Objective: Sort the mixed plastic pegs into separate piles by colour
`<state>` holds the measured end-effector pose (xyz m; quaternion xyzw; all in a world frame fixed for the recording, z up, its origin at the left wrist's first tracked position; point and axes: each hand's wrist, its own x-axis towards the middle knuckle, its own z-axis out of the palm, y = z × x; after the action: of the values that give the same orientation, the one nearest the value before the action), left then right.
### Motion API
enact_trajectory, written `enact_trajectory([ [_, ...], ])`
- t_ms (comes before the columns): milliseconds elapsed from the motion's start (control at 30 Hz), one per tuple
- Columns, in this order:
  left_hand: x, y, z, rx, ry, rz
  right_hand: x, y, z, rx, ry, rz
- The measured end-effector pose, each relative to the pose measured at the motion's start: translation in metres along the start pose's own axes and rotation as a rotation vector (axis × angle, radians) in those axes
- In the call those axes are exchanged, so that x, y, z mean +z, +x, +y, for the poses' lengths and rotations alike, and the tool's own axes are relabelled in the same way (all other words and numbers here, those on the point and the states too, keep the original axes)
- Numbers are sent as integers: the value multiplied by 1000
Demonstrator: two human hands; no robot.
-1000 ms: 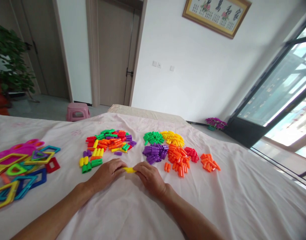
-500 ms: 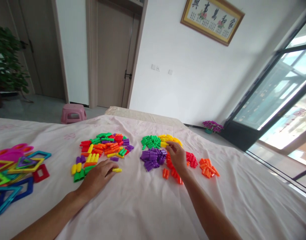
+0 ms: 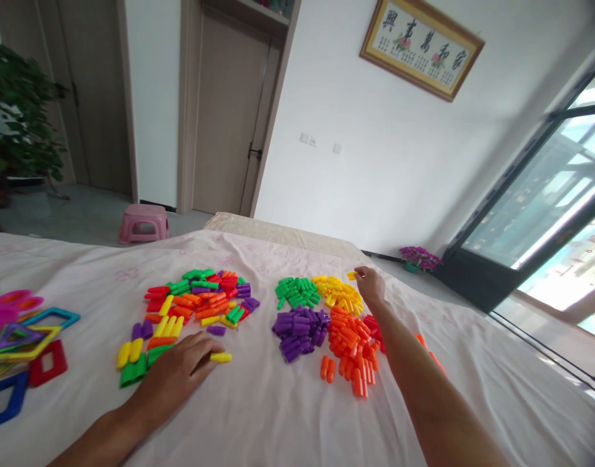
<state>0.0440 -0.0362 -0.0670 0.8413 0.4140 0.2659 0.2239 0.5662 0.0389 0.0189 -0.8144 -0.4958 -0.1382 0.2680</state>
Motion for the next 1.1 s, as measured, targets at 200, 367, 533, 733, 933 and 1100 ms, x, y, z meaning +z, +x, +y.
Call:
enact_trajectory([
  [200,-2,1,4,-9,-14,2,15,11,4,-72,-111,-114],
  [367,-1,2,2,-8,-22,7,20,12,4,-119,-142,-166],
  [533,-1,1,0,-7,-31,1,11,5,3,-124,-134,-151],
  [733,3,0,-2,-69,-95,79,-5,-10,-28,-140,34,-12],
  [933,0,0,4,-145,-200,79,-17,-99,-135,-528,560,-143],
  [1100,-2,0,4,-176,-367,91,-25,-201,-206,-792,713,-552],
])
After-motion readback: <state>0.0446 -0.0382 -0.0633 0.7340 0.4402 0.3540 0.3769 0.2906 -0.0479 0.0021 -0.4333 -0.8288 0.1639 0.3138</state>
